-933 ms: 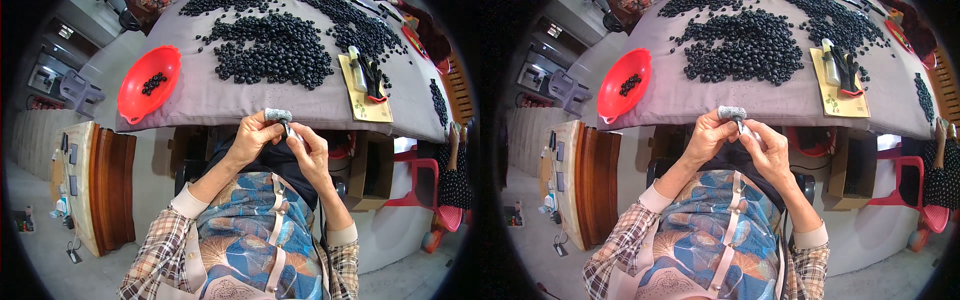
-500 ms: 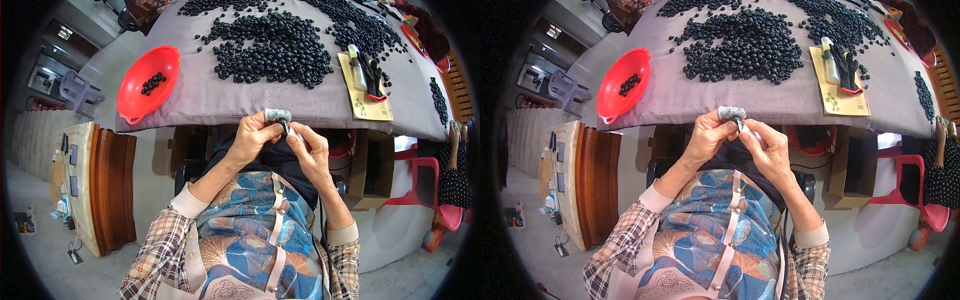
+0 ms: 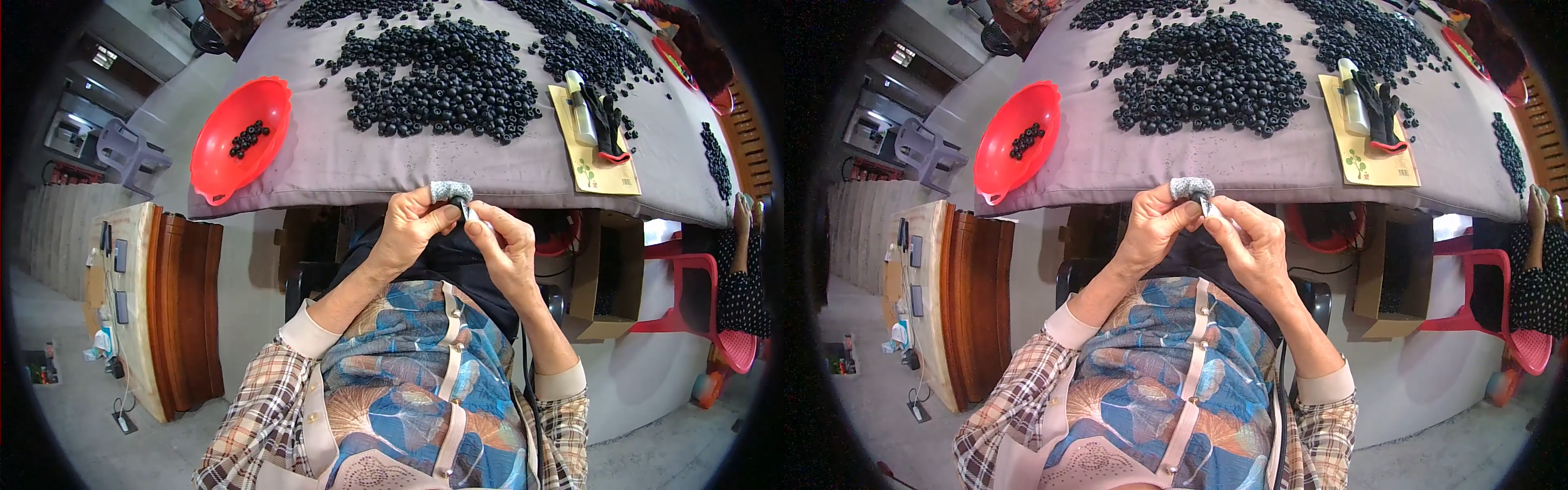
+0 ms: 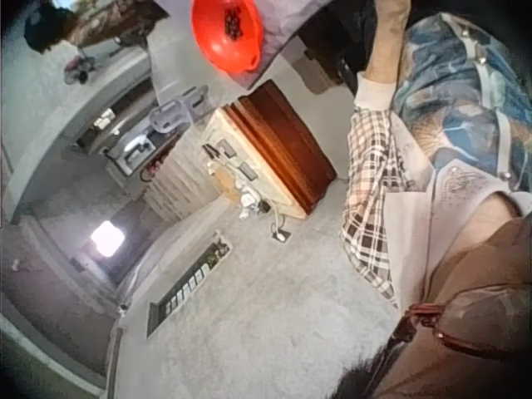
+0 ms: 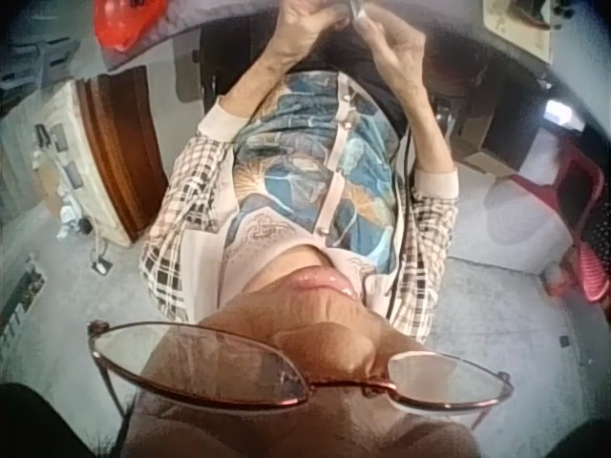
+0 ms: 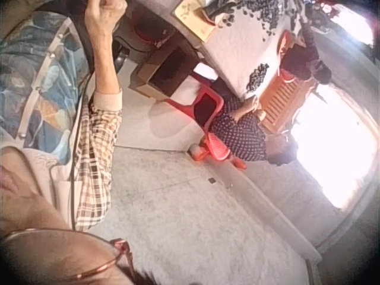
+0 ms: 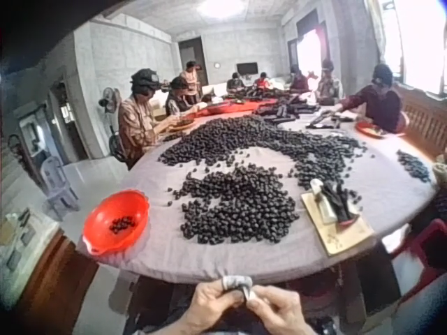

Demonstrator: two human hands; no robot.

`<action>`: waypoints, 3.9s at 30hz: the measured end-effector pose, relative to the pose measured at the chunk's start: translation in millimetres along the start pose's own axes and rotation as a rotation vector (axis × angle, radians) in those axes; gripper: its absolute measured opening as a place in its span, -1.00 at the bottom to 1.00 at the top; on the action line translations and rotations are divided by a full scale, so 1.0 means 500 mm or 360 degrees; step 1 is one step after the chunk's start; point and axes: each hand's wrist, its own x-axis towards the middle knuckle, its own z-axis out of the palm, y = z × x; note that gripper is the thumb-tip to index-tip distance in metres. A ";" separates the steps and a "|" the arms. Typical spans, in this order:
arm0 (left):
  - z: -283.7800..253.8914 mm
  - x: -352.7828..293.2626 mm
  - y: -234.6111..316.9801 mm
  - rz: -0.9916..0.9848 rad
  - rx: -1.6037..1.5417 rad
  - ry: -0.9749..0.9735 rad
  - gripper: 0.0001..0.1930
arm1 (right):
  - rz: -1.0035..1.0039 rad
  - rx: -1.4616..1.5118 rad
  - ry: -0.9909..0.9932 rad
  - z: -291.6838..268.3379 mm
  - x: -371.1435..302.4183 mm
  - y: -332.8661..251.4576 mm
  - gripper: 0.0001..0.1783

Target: The person sorts small black plastic components by hand on a work surface, placing them into a red plastic bowl.

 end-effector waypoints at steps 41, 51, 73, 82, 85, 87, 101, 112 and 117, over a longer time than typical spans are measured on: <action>0.003 -0.002 -0.026 0.0041 -0.0104 0.0103 -0.84 | -0.0004 0.0076 -0.0068 0.000 0.011 -0.002 -0.85; 0.004 -0.001 -0.033 0.0079 0.0013 0.0099 -0.86 | 0.0147 0.0194 -0.0019 0.002 0.007 0.019 -0.84; 0.008 0.004 -0.023 -0.0112 -0.0137 -0.0050 -0.82 | 0.0192 0.0385 0.0106 0.001 0.013 0.017 -0.83; -0.018 -0.007 -0.036 -0.0198 -0.0388 0.0000 -0.84 | 0.0551 0.0502 0.0037 0.016 0.003 0.025 -0.85; -0.058 0.003 0.007 -0.0124 -0.0685 0.0318 -0.86 | 0.0508 0.0418 0.0089 0.007 0.004 0.041 -0.88; -0.111 0.013 0.041 0.0003 -0.0793 0.0568 -0.90 | 0.0509 0.0457 0.0112 0.001 0.006 0.043 -0.89; -0.220 0.069 0.112 0.0064 -0.0172 0.0639 -0.90 | 0.0408 0.0352 0.0005 0.010 0.013 0.062 -0.87; -0.082 0.214 -0.025 0.0443 0.1947 0.0471 -0.80 | 0.0394 0.0268 0.0054 0.008 0.011 0.060 -0.87; -0.050 0.234 -0.028 0.0305 0.2194 0.0614 -0.68 | 0.0402 0.0190 0.0060 -0.001 0.014 0.056 -0.87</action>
